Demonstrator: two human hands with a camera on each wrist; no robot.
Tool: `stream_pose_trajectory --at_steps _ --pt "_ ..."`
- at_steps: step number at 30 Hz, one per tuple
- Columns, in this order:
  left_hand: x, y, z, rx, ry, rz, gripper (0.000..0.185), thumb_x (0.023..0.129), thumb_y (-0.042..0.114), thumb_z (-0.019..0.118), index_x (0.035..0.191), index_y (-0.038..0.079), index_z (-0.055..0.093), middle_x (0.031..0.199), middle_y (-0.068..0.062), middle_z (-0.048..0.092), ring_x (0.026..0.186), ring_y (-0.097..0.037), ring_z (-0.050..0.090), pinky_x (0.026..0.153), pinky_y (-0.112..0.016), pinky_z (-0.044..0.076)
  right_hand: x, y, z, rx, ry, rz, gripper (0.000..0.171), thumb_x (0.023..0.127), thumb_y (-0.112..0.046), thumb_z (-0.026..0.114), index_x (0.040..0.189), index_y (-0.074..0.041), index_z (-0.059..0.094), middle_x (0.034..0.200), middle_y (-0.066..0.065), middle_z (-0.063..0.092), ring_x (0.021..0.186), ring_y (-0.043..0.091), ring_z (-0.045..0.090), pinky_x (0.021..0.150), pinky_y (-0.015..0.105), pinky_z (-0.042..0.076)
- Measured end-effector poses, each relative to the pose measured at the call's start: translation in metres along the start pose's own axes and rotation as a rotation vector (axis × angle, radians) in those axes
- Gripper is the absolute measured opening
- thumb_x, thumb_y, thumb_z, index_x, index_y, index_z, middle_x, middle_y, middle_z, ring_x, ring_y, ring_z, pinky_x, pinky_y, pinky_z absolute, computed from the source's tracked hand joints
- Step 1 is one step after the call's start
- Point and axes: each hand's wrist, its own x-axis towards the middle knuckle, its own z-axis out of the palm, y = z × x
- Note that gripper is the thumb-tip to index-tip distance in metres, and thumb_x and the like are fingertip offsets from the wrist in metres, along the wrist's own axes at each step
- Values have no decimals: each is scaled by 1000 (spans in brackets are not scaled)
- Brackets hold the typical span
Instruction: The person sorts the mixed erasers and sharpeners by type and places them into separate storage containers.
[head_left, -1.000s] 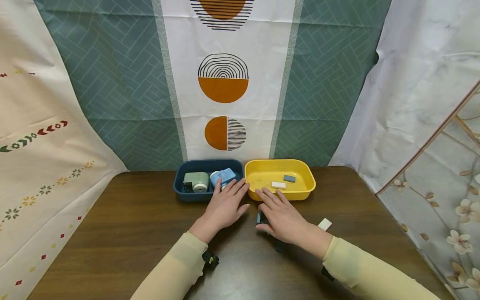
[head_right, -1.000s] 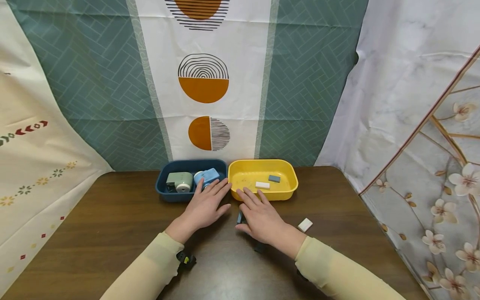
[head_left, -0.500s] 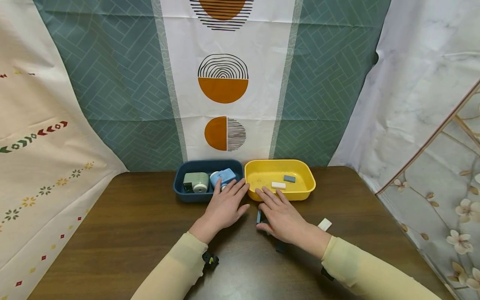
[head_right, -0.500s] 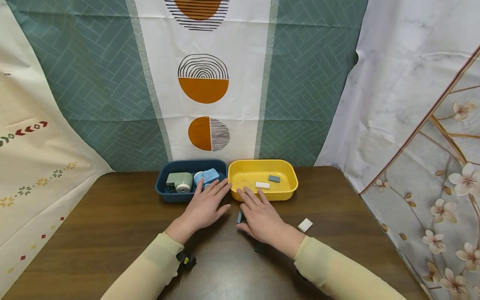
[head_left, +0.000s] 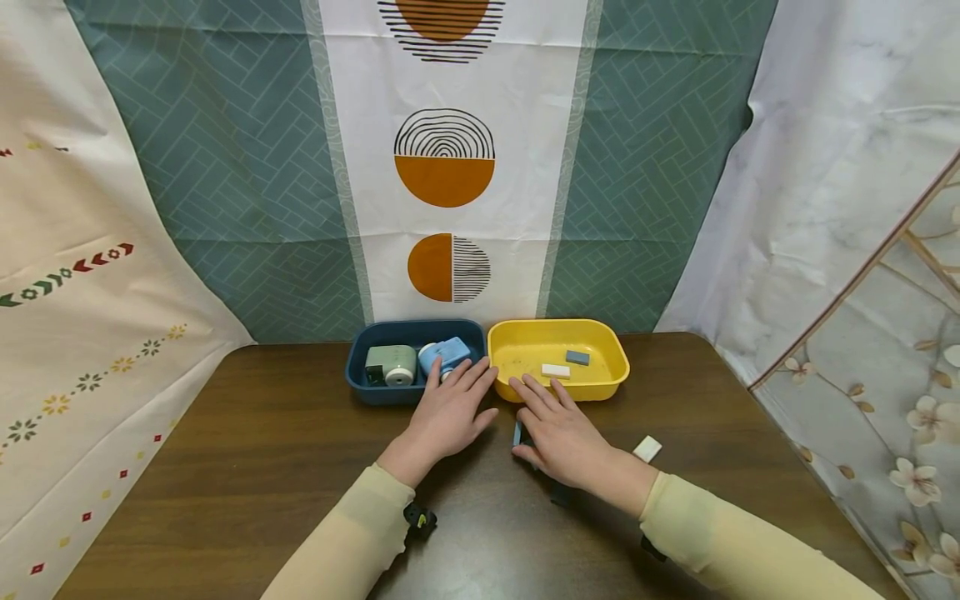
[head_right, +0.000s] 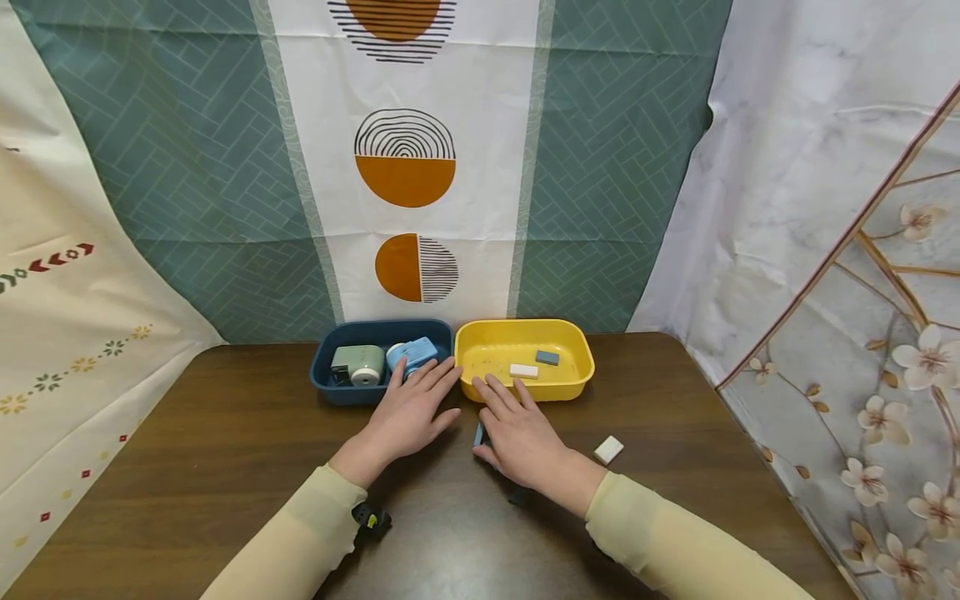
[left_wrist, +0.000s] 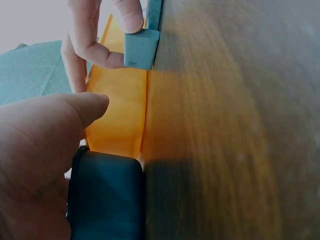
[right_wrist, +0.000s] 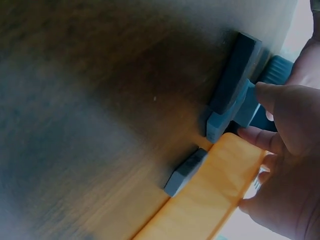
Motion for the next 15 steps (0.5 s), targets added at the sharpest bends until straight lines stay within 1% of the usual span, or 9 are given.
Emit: stream_pose_trajectory --at_steps 4,15 --pt "-1 0 0 0 3 2 71 111 47 66 172 19 43 179 -2 34 164 -33 33 132 -70 4 0 0 -1 -6 0 -9 49 104 -47 78 126 -4 72 177 20 33 165 39 29 129 67 26" --pt "-1 -1 1 -6 2 3 72 111 47 66 172 19 42 180 -2 32 164 -32 32 132 -69 2 -4 -1 -5 31 20 -20 48 103 -45 80 125 -4 70 175 21 36 164 39 31 128 67 27"
